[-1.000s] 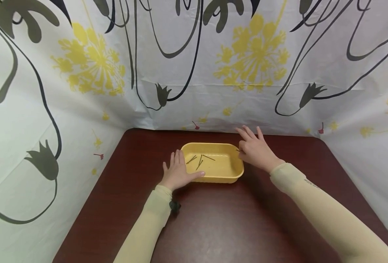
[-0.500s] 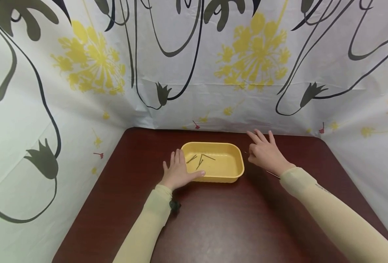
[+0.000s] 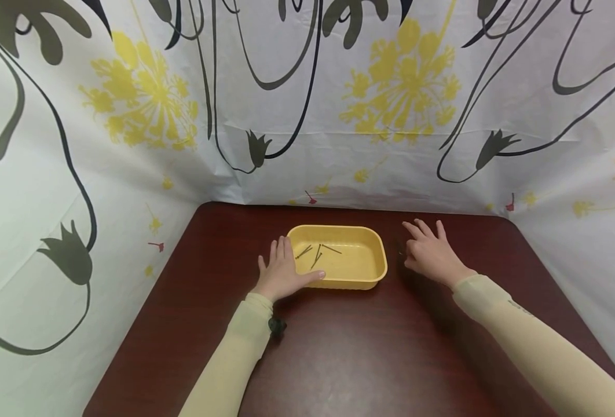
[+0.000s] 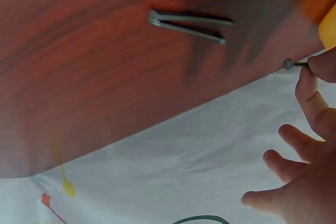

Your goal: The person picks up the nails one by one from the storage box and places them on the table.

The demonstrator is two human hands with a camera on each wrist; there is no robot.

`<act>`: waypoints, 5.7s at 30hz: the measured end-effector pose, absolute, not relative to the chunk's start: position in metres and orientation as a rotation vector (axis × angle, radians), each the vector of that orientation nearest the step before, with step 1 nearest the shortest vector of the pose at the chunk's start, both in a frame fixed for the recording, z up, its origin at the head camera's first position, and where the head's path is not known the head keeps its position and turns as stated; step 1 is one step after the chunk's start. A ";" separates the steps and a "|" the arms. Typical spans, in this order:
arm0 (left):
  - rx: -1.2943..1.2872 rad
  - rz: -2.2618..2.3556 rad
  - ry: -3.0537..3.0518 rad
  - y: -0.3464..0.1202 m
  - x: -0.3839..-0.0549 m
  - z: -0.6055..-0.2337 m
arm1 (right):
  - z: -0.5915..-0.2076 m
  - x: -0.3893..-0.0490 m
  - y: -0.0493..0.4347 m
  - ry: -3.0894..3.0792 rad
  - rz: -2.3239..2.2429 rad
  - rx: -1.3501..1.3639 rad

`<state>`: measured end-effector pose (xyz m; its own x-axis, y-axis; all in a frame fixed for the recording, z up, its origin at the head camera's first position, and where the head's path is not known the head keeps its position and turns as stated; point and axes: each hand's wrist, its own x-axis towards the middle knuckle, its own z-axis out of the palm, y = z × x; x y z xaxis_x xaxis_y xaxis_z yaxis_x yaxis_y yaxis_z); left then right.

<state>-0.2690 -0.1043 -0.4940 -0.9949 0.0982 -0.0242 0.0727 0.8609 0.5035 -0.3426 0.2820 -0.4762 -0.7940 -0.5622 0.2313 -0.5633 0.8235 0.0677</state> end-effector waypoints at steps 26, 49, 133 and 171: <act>0.120 0.748 2.997 -0.106 -0.279 -0.507 | -0.513 -0.338 0.301 -2.896 -0.020 0.823; 0.127 0.766 2.987 -0.105 -0.274 -0.501 | -0.507 -0.334 0.302 -2.792 -0.013 0.833; 0.141 0.744 2.972 -0.106 -0.276 -0.495 | -0.474 -0.388 0.092 -2.929 -0.255 1.046; 0.136 0.717 2.976 -0.106 -0.278 -0.497 | -0.495 -0.380 0.087 -2.821 -0.310 1.077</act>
